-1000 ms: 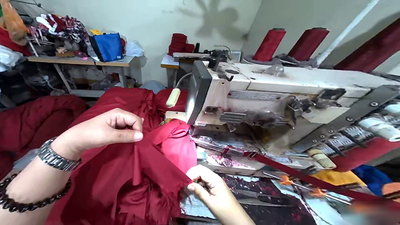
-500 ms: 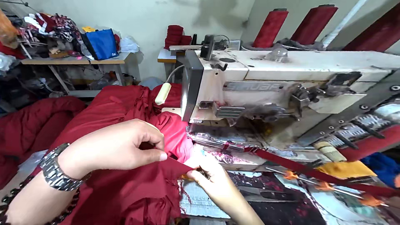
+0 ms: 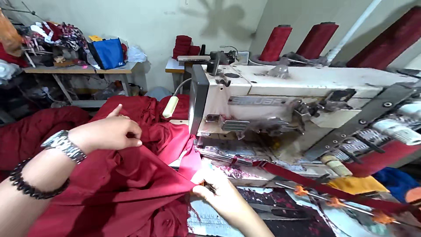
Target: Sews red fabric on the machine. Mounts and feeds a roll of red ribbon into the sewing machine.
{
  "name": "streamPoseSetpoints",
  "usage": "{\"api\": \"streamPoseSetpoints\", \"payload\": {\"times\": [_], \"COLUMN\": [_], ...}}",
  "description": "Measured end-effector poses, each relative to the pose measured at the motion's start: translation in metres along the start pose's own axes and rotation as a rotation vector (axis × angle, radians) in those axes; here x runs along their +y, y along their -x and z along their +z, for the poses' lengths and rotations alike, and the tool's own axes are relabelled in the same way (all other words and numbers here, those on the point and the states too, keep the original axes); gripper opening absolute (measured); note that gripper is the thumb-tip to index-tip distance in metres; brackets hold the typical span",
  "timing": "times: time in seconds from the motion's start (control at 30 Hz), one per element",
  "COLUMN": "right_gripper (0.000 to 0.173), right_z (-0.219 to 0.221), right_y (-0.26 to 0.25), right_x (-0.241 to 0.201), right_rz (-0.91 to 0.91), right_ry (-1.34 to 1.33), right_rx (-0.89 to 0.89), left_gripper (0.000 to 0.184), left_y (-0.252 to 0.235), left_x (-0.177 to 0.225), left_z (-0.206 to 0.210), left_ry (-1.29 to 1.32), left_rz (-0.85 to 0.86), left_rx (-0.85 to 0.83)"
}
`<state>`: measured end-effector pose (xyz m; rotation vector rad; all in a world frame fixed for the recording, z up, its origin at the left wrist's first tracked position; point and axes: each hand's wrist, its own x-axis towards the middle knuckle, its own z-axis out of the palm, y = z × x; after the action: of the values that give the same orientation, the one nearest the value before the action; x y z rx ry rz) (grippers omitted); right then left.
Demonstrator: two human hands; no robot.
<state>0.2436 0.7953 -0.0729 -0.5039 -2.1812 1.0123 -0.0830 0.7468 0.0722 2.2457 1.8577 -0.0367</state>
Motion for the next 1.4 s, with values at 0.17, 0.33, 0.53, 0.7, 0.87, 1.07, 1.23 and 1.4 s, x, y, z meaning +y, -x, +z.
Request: {"api": "streamPoseSetpoints", "payload": {"times": [0.17, 0.33, 0.53, 0.7, 0.87, 1.07, 1.23, 1.4], "right_gripper": [0.014, 0.014, 0.014, 0.013, 0.018, 0.02, 0.021, 0.016], "right_z": [-0.001, 0.0, -0.001, -0.003, -0.004, -0.007, -0.008, -0.004], "right_y": [-0.003, 0.002, 0.006, 0.005, 0.002, 0.0, -0.002, -0.002], "right_x": [-0.002, -0.001, 0.001, 0.003, -0.002, -0.004, -0.007, -0.005], "right_rz": [-0.001, -0.013, -0.012, -0.029, 0.034, 0.049, 0.088, 0.144], "right_ry": [0.012, -0.032, -0.012, -0.035, -0.039, -0.069, -0.077, -0.091], "right_rx": [0.023, 0.058, 0.049, 0.059, 0.039, 0.036, 0.014, 0.056], "left_gripper": [0.033, 0.033, 0.03, 0.029, 0.029, 0.013, 0.013, 0.019], "left_y": [0.037, 0.031, 0.009, 0.003, -0.009, -0.021, -0.016, -0.009], "left_x": [0.066, 0.088, 0.074, 0.076, 0.067, 0.05, 0.041, 0.067], "left_z": [-0.005, 0.003, 0.015, 0.022, 0.038, 0.039, 0.042, 0.051], "left_ry": [0.326, 0.221, 0.189, 0.196, 0.058, 0.283, 0.408, 0.644], "left_rz": [0.56, 0.532, 0.339, 0.343, 0.427, 0.213, 0.191, 0.407], "left_rx": [0.258, 0.26, 0.188, 0.201, 0.39, 0.207, 0.274, 0.349]}}
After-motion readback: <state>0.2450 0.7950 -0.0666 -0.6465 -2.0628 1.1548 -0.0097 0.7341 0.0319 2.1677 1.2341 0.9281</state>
